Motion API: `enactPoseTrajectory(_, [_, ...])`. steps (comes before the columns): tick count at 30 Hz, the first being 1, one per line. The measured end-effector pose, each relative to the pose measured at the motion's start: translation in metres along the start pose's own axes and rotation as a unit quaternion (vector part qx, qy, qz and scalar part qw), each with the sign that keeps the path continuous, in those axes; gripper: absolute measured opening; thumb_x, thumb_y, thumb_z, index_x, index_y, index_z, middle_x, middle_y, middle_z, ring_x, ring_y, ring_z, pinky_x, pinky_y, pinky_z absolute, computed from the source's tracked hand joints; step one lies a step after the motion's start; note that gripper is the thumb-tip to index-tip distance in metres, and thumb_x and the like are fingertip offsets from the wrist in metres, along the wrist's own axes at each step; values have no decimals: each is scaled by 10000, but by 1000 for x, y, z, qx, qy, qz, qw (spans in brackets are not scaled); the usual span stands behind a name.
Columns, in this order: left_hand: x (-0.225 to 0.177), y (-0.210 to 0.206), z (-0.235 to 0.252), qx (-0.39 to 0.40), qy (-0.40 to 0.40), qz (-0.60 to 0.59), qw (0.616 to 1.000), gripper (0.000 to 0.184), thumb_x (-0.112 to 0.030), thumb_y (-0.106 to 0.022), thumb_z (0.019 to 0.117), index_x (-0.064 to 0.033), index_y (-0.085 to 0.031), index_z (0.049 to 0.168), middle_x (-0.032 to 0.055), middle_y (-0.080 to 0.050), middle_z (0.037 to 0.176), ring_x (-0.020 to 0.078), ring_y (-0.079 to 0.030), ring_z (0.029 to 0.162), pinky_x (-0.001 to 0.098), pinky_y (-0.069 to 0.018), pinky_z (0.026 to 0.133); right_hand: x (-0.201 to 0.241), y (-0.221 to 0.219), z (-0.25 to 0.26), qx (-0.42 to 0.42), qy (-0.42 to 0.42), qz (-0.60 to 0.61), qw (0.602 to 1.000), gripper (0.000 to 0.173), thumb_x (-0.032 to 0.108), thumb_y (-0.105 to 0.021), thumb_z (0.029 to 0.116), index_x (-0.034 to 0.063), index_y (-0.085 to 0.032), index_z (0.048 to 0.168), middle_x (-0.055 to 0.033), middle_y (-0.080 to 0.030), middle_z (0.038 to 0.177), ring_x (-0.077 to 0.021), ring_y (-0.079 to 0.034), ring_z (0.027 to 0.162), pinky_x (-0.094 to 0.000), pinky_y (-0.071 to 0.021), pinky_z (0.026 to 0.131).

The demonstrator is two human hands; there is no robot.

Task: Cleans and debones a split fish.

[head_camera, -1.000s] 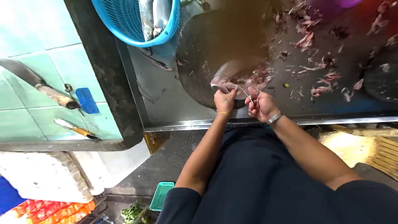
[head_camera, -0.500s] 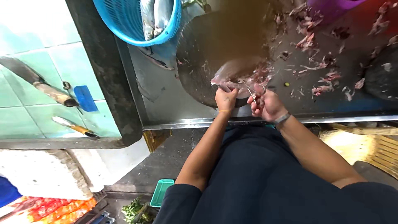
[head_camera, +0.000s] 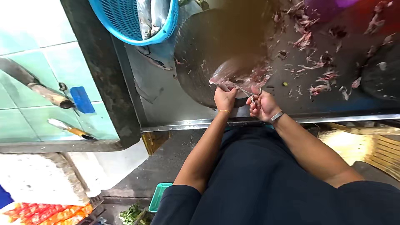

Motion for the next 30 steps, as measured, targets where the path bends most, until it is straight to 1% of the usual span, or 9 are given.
enactPoseTrajectory(8, [-6,2,3,-7,-3,-6,1000,458,-333,-831,798,-23,-687,1103,151,-726,986,309,-702,981,562,-544,883,14,1,-8,-22,49,22,998,540,536,-389,1083,126,-616,815,35,-541,552,-79,-501,431,-251,-468,427])
enactPoseTrajectory(11, [0,1,0,-3,1,-6,1000,432,-316,-825,796,-34,-689,1093,140,-728,979,299,-705,977,558,-546,878,5,0,-9,21,2,15,1000,653,655,-281,1055,150,-617,816,23,-584,565,-96,-551,447,-271,-507,443])
enactPoseTrajectory(15, [-4,1,7,-2,-2,-4,1000,470,-342,-831,799,-31,-683,1118,144,-730,991,303,-705,984,562,-546,885,17,5,-7,-26,62,27,997,545,539,-370,1085,135,-613,812,38,-539,544,-79,-498,425,-258,-474,428])
enactPoseTrajectory(18, [5,-1,-1,7,6,-5,1000,479,-359,-836,793,-40,-688,1119,136,-733,1001,299,-707,996,561,-550,898,9,11,-13,-39,51,-114,991,507,477,-436,1090,89,-629,827,10,-584,567,-90,-547,443,-266,-508,444])
enactPoseTrajectory(20, [4,0,9,6,-17,-66,998,426,-324,-815,835,-28,-695,1117,138,-737,997,277,-714,978,540,-565,901,47,16,-27,-51,164,-262,950,381,302,-498,1094,11,-699,954,-41,-669,658,-125,-612,492,-313,-562,476])
enactPoseTrajectory(21, [8,3,16,3,-24,-124,992,371,-282,-786,876,-17,-696,1119,135,-742,995,252,-724,952,502,-585,887,66,19,-34,-51,204,-255,944,353,236,-411,1098,12,-682,1070,-41,-684,731,-124,-617,528,-312,-564,494])
enactPoseTrajectory(23, [33,-1,4,7,-5,-235,972,289,-201,-696,954,31,-664,1124,159,-732,980,244,-738,881,461,-632,825,64,32,-44,-93,165,-154,970,573,472,-151,1110,139,-604,1221,-9,-695,822,-129,-627,585,-311,-552,532])
enactPoseTrajectory(28, [29,0,6,7,-11,-307,952,212,-110,-638,981,51,-654,1116,155,-730,946,222,-730,833,418,-628,779,0,-26,-8,129,32,-103,986,759,654,-92,1052,132,-642,1026,-37,-722,760,-160,-690,622,-332,-595,575])
enactPoseTrajectory(30, [26,-1,12,10,-26,-307,951,172,-92,-633,974,36,-664,1086,130,-731,892,203,-729,784,402,-630,742,-7,-39,14,96,30,-79,992,622,573,-273,1094,108,-637,899,-11,-639,634,-119,-605,512,-279,-532,489])
Point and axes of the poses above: each hand's wrist, its own z-axis towards the middle knuckle, its own y-axis out of the back of the hand, x = y × z, the point moved 6 cm from there along z, towards the middle knuckle
